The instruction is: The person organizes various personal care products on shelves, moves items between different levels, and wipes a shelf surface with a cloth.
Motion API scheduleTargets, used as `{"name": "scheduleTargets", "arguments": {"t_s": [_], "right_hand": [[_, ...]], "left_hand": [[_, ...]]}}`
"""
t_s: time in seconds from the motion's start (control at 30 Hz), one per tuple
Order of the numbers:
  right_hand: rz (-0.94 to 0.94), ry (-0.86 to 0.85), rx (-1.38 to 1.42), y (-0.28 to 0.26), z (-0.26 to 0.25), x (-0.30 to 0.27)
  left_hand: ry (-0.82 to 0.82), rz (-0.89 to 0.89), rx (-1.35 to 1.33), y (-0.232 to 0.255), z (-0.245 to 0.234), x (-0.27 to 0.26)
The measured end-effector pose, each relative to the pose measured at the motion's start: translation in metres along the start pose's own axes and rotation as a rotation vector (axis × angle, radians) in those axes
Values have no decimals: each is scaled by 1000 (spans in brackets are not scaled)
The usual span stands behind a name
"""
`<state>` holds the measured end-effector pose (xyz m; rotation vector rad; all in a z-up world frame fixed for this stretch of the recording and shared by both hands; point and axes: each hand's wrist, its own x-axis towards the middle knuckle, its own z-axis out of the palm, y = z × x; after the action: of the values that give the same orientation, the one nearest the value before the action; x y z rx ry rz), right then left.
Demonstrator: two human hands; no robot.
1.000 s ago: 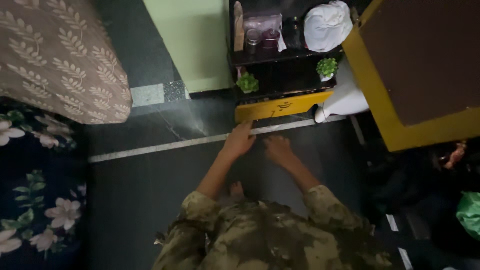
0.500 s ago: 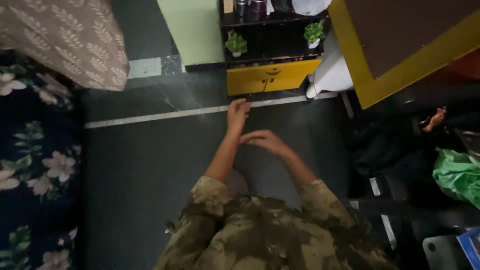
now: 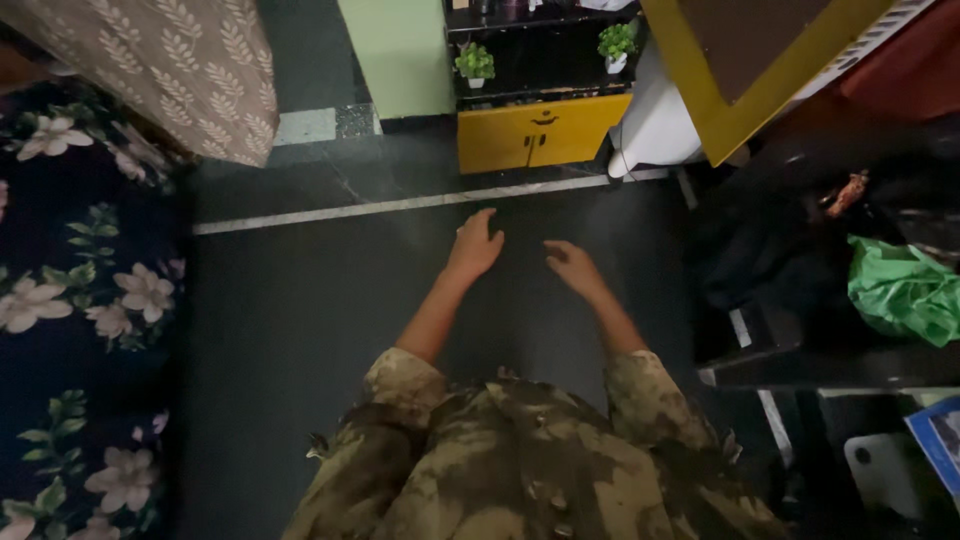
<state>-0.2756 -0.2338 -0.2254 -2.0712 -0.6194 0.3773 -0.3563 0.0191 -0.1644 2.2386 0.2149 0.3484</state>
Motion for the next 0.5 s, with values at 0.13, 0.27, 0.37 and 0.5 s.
{"name": "scheduleTargets", "arguments": {"t_s": [0.13,0.27,0.37,0.5], "right_hand": [[184,1,-175,-13,17,-54],[139,34,-71,-21,36,-129],[67,81,25,-43,66,-188],[272,-18,-129,-68,84,-268]], "left_hand": [[-53,-25,22,7,-20,-58],[-42,74,30,1,-37,-143],[-78,116,100,-3,-49,-198],[-152,44,80,0,-56,-284]]}}
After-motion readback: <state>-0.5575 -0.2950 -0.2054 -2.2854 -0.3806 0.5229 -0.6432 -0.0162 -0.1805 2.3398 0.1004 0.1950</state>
